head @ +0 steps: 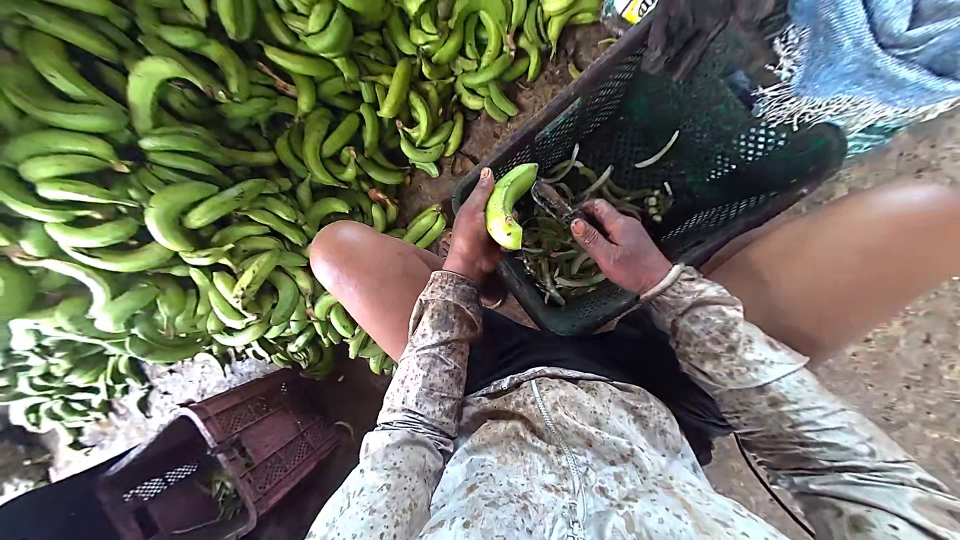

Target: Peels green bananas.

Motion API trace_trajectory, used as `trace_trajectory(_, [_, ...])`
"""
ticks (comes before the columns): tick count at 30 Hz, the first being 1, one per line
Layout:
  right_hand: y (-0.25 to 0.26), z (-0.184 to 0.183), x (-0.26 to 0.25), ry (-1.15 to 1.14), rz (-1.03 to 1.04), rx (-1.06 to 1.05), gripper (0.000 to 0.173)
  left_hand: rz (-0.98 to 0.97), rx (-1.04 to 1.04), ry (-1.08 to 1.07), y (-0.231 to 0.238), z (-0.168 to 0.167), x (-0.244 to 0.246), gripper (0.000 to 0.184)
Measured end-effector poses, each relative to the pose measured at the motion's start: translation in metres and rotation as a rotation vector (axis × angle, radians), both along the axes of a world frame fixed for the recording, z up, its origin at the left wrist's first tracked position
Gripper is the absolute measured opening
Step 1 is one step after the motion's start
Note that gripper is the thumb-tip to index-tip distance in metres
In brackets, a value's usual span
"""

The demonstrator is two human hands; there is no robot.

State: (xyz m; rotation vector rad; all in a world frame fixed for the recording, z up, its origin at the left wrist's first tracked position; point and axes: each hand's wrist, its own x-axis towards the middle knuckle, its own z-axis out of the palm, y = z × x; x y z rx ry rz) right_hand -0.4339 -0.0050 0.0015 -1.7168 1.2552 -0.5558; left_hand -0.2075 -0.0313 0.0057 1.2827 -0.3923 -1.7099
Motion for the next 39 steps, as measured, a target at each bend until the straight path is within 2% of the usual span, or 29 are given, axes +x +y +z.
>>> trace_trajectory(3, [0.012,0.007,0.017,0.008,0.060,-0.112,0.050,0.008,-0.007,-0.033,0.000,0.000,-0.009,0.049])
trace_trajectory(5, [0.003,0.003,0.021,0.085,0.043,-0.107,0.048,-0.064,-0.025,-0.078,0.004,0.001,-0.022,0.049])
trace_trajectory(8, [-0.027,-0.011,0.003,0.214,-0.133,0.005,0.049,-0.145,-0.069,-0.140,0.010,0.000,-0.034,0.051])
trace_trajectory(11, [-0.045,-0.015,-0.018,0.273,-0.365,0.151,0.053,-0.102,-0.098,-0.110,0.016,0.004,-0.028,0.048])
trace_trajectory(13, [-0.043,-0.008,-0.025,0.236,-0.437,0.163,0.050,-0.056,-0.100,-0.101,0.014,0.003,-0.021,0.045])
trace_trajectory(15, [-0.033,-0.001,-0.022,0.125,-0.353,0.048,0.046,0.000,-0.069,-0.038,0.008,-0.001,-0.014,0.045])
trace_trajectory(18, [-0.010,-0.004,-0.008,-0.055,-0.060,-0.084,0.043,-0.003,-0.069,-0.093,0.001,-0.005,-0.015,0.054])
trace_trajectory(21, [-0.006,-0.010,0.006,-0.019,0.101,-0.070,0.041,-0.090,-0.083,-0.168,0.005,-0.004,-0.025,0.057])
trace_trajectory(23, [-0.017,-0.012,0.005,0.081,-0.009,-0.099,0.043,-0.134,-0.082,-0.136,0.011,-0.002,-0.032,0.056])
trace_trajectory(25, [-0.031,-0.015,-0.001,0.156,-0.214,-0.174,0.048,-0.156,-0.095,-0.122,0.015,-0.002,-0.033,0.054])
trace_trajectory(28, [-0.044,-0.010,-0.010,0.204,-0.411,-0.089,0.045,-0.143,-0.101,-0.151,0.021,-0.002,-0.029,0.050])
trace_trajectory(30, [-0.046,-0.005,-0.017,0.185,-0.454,-0.028,0.046,-0.158,-0.100,-0.167,0.024,-0.004,-0.020,0.045])
trace_trajectory(32, [-0.038,-0.003,-0.023,0.120,-0.371,-0.013,0.046,-0.144,-0.086,-0.171,0.025,-0.004,-0.014,0.040])
trace_trajectory(37, [-0.009,-0.005,-0.003,-0.094,0.169,-0.025,0.040,-0.108,-0.285,-0.345,0.008,-0.010,-0.011,0.044])
trace_trajectory(39, [-0.012,-0.011,0.003,-0.049,0.154,-0.020,0.038,-0.166,-0.303,-0.346,0.010,-0.005,-0.016,0.044])
